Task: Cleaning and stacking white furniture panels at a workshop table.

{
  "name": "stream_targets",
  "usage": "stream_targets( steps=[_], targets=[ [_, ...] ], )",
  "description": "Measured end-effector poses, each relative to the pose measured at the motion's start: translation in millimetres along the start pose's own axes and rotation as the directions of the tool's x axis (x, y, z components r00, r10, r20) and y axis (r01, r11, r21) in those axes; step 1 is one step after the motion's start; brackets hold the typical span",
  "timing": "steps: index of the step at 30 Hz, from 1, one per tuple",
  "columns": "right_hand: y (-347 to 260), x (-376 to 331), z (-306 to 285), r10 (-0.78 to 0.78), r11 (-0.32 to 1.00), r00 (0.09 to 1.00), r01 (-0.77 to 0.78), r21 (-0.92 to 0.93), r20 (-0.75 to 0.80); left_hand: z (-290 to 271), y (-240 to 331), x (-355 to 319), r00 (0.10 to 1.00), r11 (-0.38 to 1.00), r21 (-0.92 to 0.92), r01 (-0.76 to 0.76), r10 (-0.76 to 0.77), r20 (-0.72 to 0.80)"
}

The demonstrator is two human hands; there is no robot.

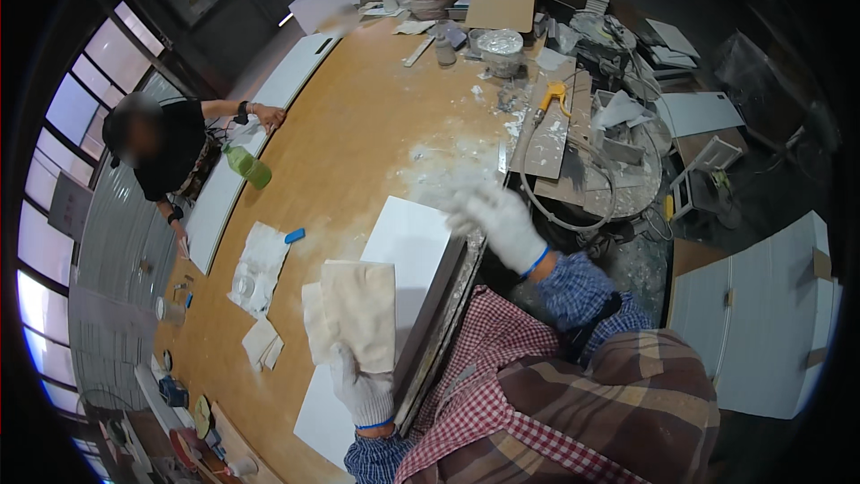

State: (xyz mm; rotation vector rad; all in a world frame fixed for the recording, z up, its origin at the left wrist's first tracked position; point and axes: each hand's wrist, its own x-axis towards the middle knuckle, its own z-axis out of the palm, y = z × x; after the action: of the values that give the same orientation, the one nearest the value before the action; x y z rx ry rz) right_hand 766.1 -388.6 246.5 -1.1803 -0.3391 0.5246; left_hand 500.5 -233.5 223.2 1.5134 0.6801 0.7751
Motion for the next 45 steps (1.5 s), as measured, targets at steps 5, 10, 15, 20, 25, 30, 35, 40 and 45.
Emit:
stream_targets(
  steps=[5,10,15,20,25,30,35,40,45],
  targets=[
    [-3.8,96.1,-167.2,-0.425,0.77,0.85,0.158,-0.618,-0.312,18.5,20.3,-4.0,0.991,0.951,-0.285,0.117,-0.128,-0.023],
    [26.9,190.5,-252.6,-0.428,0.192,0.809,-0.353,-0.916,-0.402,24.9,32.8,-1.7,0.945,0.795,-0.569,0.21,-0.315,-0.091],
    [48.9,223.6,-292.1,-0.512,-0.097,0.769,-0.494,-0.864,-0.382,-2.3,-4.7,-1.9,0.989,0.873,0.466,-0.146,0.118,0.089],
    [57.4,253.6,-267.4,-0.34,-0.078,0.845,-0.462,-0.884,-0.412,14.9,42.6,-1.6,0.95,0.736,-0.642,0.214,-0.31,-0.04],
    [60.3,280.4,-308.7,-0.327,0.103,0.742,-0.588,-0.802,-0.585,23.7,48.4,0.0,0.946,0.688,-0.69,0.225,-0.324,-0.014],
    [40.2,265.2,-283.0,-0.334,0.52,0.723,-0.394,-0.758,-0.605,22.8,52.1,4.3,0.929,0.753,-0.6,0.272,-0.368,-0.04],
    [-34.6,204.0,-343.7,-0.215,0.973,0.918,0.173,-0.151,-0.333,37.3,54.5,22.2,0.929,0.689,-0.647,0.328,-0.357,0.092],
    [-122.4,109.1,-303.5,-0.102,0.961,0.995,0.095,0.259,0.012,30.9,45.0,47.9,0.919,0.706,0.592,-0.387,0.248,0.306],
    [-158.3,-16.8,-168.1,-0.422,0.873,0.857,0.296,-0.388,-0.295,133.7,98.4,123.9,0.911,0.983,-0.174,-0.058,0.123,0.393]
  ],
)
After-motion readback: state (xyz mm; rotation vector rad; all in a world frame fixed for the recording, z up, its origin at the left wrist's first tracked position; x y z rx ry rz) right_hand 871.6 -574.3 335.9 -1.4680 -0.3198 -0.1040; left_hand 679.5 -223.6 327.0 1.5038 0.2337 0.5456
